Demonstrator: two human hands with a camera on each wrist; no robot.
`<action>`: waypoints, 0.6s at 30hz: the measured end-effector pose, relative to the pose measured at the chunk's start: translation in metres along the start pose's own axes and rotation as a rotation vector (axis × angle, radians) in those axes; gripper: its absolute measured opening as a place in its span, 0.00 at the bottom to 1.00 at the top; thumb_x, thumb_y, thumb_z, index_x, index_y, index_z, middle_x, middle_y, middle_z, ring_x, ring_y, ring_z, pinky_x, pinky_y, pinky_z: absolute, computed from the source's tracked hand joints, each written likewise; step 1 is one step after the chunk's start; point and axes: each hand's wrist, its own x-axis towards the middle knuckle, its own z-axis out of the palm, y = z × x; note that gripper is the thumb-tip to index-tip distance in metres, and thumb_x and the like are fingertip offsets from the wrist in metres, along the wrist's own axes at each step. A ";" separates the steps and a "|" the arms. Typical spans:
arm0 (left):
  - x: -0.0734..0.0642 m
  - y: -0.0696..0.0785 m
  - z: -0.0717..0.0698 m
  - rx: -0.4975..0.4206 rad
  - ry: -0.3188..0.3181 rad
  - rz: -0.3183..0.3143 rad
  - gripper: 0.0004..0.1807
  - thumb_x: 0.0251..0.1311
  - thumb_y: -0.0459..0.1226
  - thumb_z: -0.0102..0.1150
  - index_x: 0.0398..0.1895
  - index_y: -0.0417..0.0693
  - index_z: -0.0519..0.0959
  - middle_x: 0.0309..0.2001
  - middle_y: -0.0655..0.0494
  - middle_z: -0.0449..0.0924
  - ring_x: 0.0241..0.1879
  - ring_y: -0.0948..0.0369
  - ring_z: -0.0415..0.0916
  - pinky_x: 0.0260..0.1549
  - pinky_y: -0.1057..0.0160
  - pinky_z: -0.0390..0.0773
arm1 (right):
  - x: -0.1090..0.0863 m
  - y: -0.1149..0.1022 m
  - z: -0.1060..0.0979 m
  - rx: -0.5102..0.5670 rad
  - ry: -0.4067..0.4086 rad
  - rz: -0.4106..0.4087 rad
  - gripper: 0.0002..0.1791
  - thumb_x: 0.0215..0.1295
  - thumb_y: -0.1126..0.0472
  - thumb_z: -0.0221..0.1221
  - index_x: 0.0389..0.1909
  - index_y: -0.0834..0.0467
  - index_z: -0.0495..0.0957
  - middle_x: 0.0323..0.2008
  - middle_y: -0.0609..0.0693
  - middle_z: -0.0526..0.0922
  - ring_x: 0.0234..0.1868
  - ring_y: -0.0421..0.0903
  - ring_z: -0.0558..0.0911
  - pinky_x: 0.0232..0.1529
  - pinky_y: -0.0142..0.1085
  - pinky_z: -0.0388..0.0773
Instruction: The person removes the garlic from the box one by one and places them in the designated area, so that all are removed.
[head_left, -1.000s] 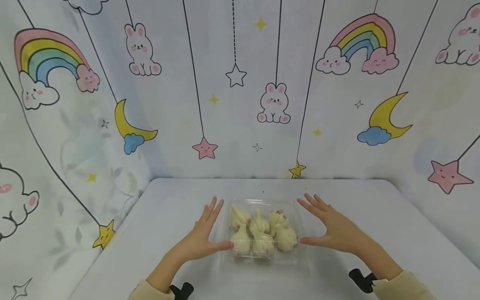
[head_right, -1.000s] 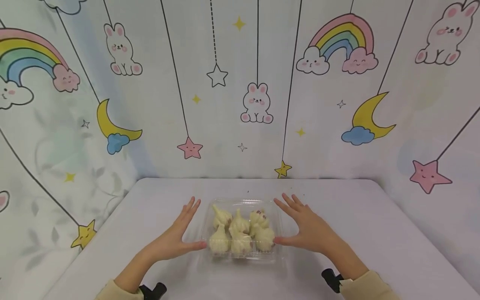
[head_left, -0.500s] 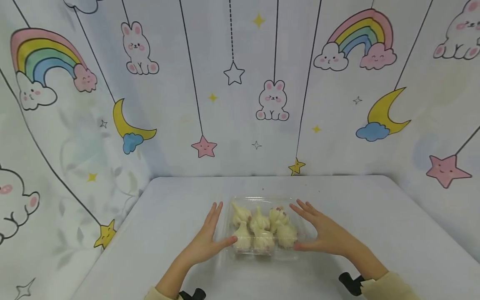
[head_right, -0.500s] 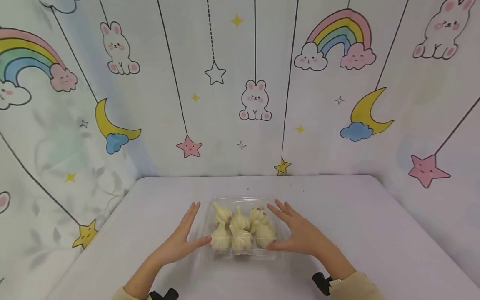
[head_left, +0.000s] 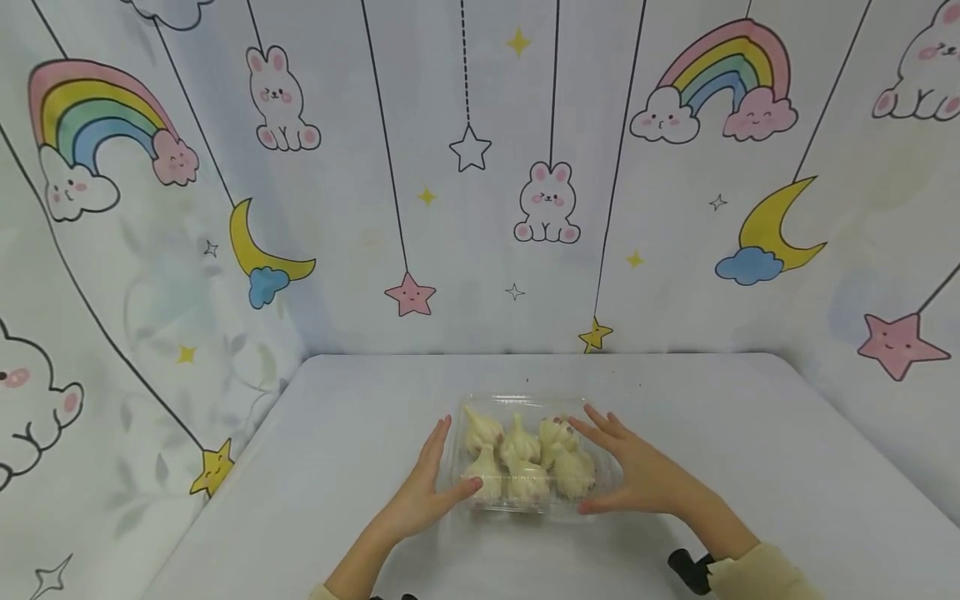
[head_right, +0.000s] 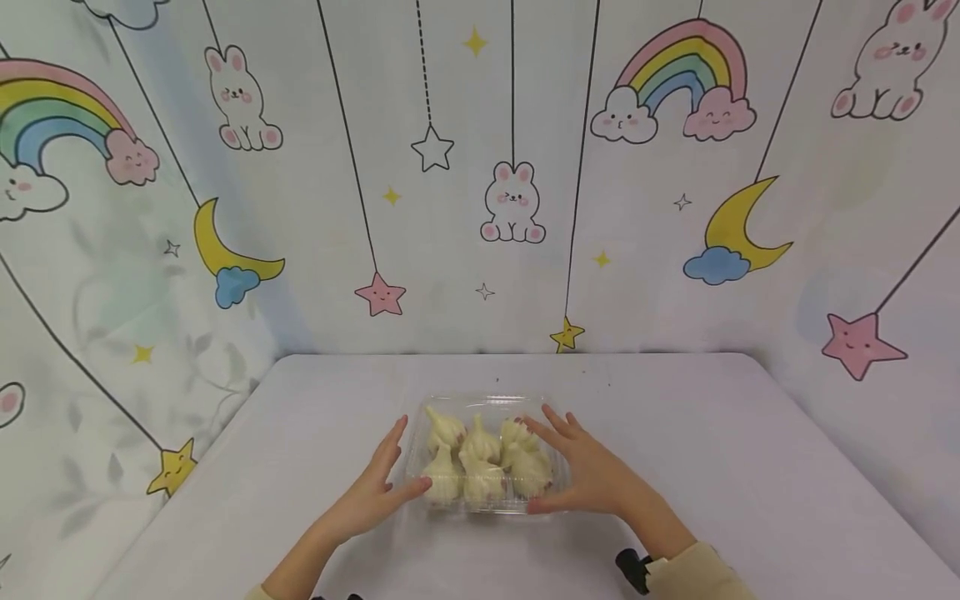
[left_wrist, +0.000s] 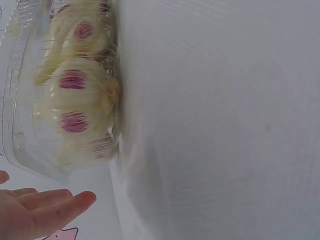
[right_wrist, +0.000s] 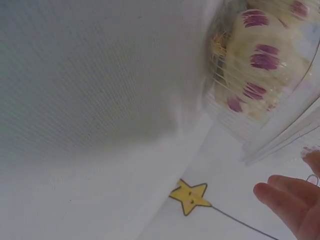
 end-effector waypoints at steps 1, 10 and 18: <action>0.000 -0.001 0.001 -0.001 -0.001 -0.003 0.53 0.54 0.50 0.61 0.72 0.47 0.35 0.71 0.43 0.32 0.69 0.44 0.31 0.60 0.34 0.42 | 0.000 0.000 0.001 0.004 -0.006 0.001 0.57 0.36 0.31 0.66 0.70 0.44 0.53 0.71 0.53 0.46 0.66 0.68 0.47 0.46 0.72 0.59; 0.003 -0.004 0.006 -0.030 -0.016 -0.026 0.58 0.48 0.49 0.67 0.72 0.50 0.34 0.71 0.40 0.29 0.68 0.40 0.31 0.58 0.32 0.44 | 0.004 -0.005 0.007 0.016 -0.035 -0.012 0.60 0.33 0.34 0.69 0.70 0.40 0.48 0.71 0.56 0.41 0.66 0.68 0.49 0.48 0.69 0.63; 0.005 -0.009 0.011 -0.171 -0.055 -0.039 0.64 0.42 0.45 0.72 0.72 0.49 0.33 0.70 0.37 0.27 0.65 0.35 0.42 0.60 0.38 0.51 | 0.006 -0.004 0.010 0.016 -0.032 -0.026 0.59 0.35 0.37 0.70 0.70 0.46 0.52 0.71 0.58 0.42 0.65 0.69 0.49 0.49 0.67 0.64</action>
